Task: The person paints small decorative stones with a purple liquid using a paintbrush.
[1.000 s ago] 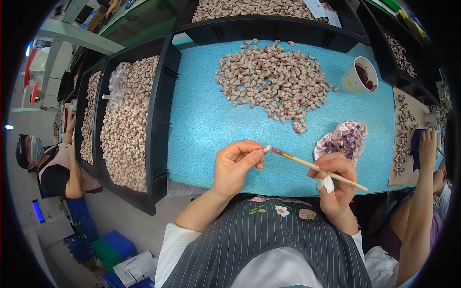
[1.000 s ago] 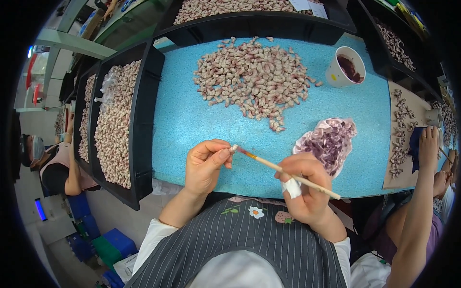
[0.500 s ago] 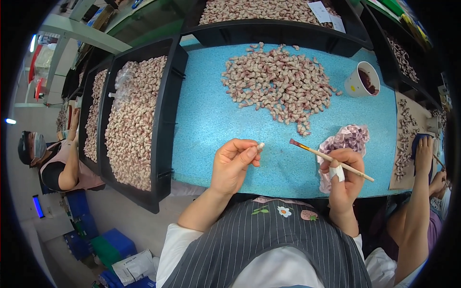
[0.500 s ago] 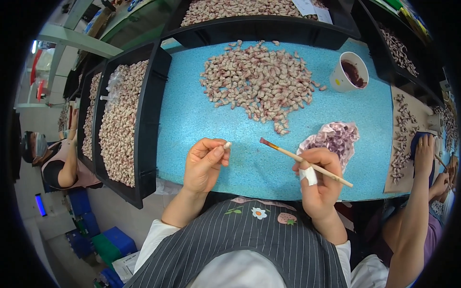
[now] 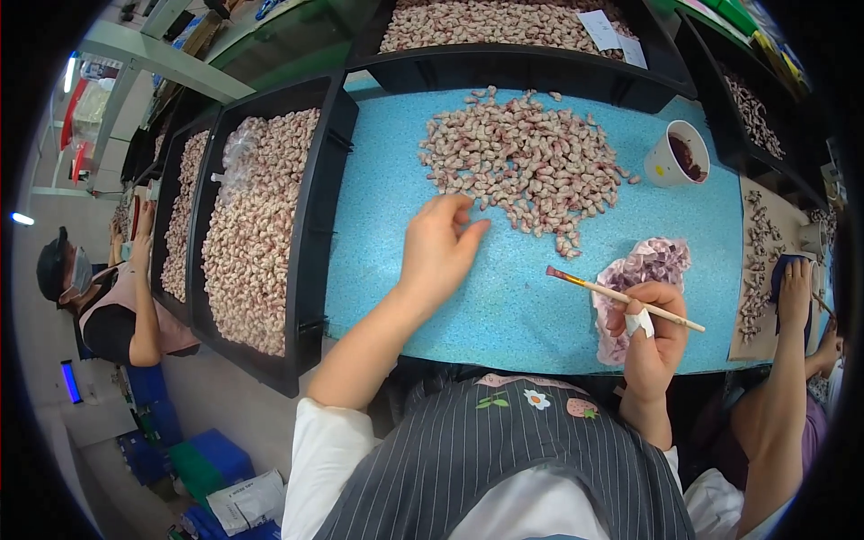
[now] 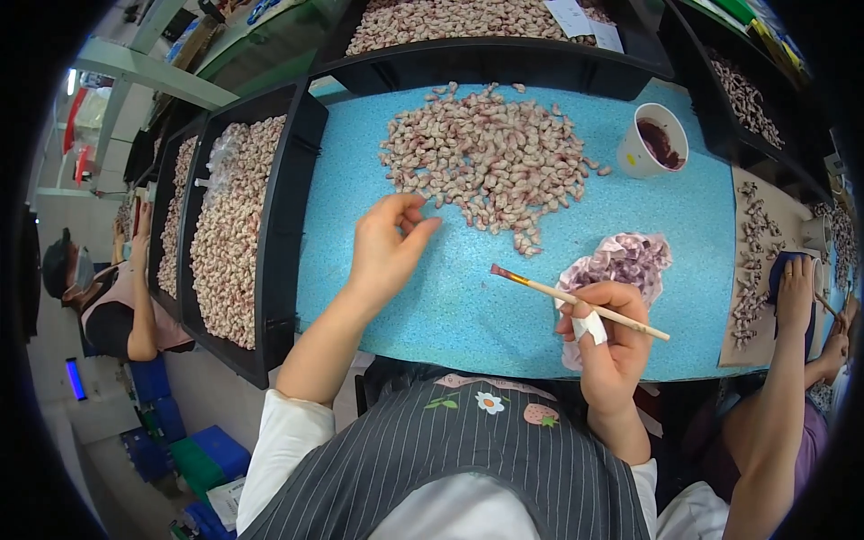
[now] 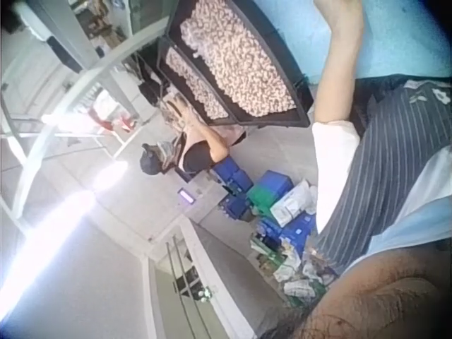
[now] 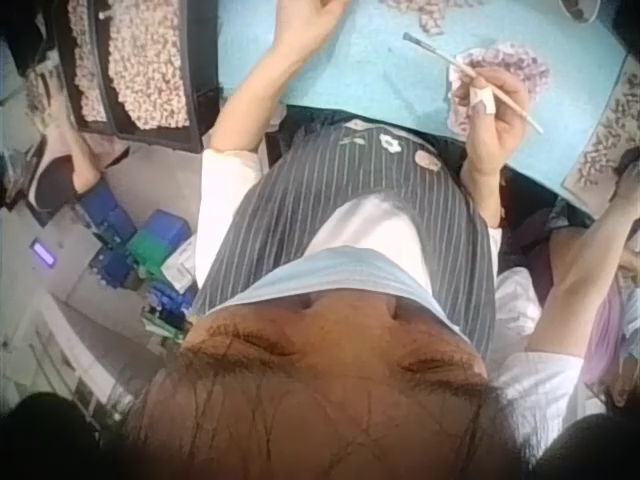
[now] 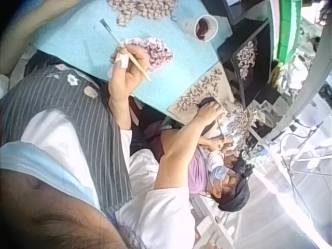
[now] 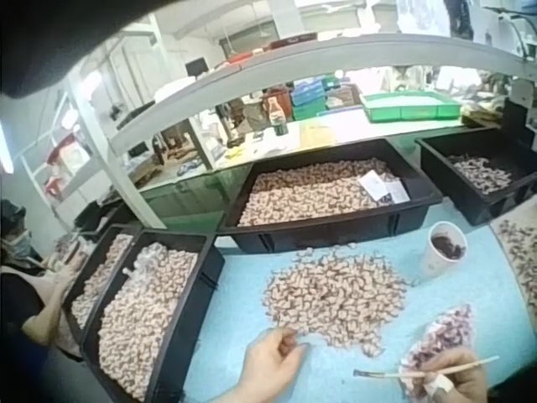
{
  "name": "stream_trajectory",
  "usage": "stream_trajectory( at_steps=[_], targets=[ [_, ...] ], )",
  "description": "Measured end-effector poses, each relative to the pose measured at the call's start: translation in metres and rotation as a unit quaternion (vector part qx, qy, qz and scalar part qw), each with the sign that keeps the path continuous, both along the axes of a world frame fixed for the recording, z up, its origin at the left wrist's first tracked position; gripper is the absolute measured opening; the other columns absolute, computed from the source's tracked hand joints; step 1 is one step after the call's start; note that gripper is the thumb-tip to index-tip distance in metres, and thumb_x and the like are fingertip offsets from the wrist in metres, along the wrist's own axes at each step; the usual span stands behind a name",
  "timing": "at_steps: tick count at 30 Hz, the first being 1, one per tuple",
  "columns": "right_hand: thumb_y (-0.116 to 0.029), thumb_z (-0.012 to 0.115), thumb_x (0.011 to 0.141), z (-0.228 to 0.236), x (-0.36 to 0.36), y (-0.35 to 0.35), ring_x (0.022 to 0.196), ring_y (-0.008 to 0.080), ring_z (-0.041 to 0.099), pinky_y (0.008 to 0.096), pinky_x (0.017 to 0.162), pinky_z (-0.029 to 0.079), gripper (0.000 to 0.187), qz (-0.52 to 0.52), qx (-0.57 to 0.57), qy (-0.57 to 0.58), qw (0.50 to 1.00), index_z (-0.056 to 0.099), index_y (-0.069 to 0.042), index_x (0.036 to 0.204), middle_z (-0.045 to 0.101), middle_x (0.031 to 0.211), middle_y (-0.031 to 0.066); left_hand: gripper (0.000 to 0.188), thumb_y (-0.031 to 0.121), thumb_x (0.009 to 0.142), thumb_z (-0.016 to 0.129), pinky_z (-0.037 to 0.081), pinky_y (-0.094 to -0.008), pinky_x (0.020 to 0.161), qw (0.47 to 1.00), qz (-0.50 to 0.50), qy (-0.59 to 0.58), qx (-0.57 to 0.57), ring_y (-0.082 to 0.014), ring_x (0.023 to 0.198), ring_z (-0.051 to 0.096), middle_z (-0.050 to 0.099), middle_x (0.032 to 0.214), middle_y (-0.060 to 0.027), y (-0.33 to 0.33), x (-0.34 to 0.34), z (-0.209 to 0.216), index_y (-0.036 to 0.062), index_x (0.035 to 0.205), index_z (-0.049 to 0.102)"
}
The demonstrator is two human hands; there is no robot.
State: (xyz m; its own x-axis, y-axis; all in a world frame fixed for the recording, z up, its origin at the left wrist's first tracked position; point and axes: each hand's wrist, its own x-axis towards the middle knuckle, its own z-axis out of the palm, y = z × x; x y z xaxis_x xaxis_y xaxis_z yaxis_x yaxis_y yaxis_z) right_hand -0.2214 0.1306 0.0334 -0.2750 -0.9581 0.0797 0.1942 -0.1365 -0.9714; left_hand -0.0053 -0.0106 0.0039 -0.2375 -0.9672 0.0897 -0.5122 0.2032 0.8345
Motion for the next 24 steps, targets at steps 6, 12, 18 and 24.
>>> stream_trajectory(
  at_steps=[6,12,18,24],
  targets=[
    [-0.006,0.053,0.086,0.002,0.001,-0.003,0.068,0.0110,0.054,0.0199,0.057,0.043,0.014,-0.042,0.025,0.018,0.999,0.046,-0.001,0.097,0.055,0.083,0.0082,0.013,0.005,0.073,0.064,0.046,-0.0328,0.054,0.980,0.000,-0.157,-0.124,-0.0268,0.061,0.056,0.057,0.075,-0.0151,-0.011,-0.012,-0.015,-0.0023,0.083,0.059],
    [-0.008,0.053,0.087,0.002,0.003,-0.016,0.065,0.0100,0.052,0.0202,0.054,0.042,0.014,0.002,0.007,-0.025,1.000,0.046,-0.001,0.096,0.054,0.080,0.0073,0.006,0.002,0.077,0.060,0.046,-0.0323,0.053,0.977,-0.066,-0.105,-0.172,-0.0269,0.061,0.059,0.060,0.074,-0.0141,0.011,-0.009,0.001,-0.0019,0.081,0.059],
    [-0.004,0.050,0.086,0.008,0.009,-0.016,0.065,0.0108,0.051,0.0205,0.055,0.041,0.011,0.016,-0.037,0.021,0.999,0.046,0.000,0.096,0.052,0.081,0.0087,0.009,0.001,0.076,0.063,0.048,-0.0292,0.052,0.995,-0.086,0.051,-0.019,-0.0231,0.063,0.062,0.061,0.074,-0.0129,0.060,-0.006,0.025,-0.0019,0.083,0.059],
    [0.006,0.051,0.078,0.012,0.009,-0.008,0.068,0.0172,0.051,0.0263,0.061,0.043,0.015,0.071,-0.100,0.179,0.976,0.050,0.001,0.092,0.053,0.080,0.0116,0.009,-0.005,0.080,0.056,0.051,-0.0239,0.060,0.989,-0.137,0.033,0.032,-0.0148,0.069,0.063,0.061,0.082,-0.0112,0.064,-0.003,0.037,-0.0052,0.089,0.058]
  ],
)
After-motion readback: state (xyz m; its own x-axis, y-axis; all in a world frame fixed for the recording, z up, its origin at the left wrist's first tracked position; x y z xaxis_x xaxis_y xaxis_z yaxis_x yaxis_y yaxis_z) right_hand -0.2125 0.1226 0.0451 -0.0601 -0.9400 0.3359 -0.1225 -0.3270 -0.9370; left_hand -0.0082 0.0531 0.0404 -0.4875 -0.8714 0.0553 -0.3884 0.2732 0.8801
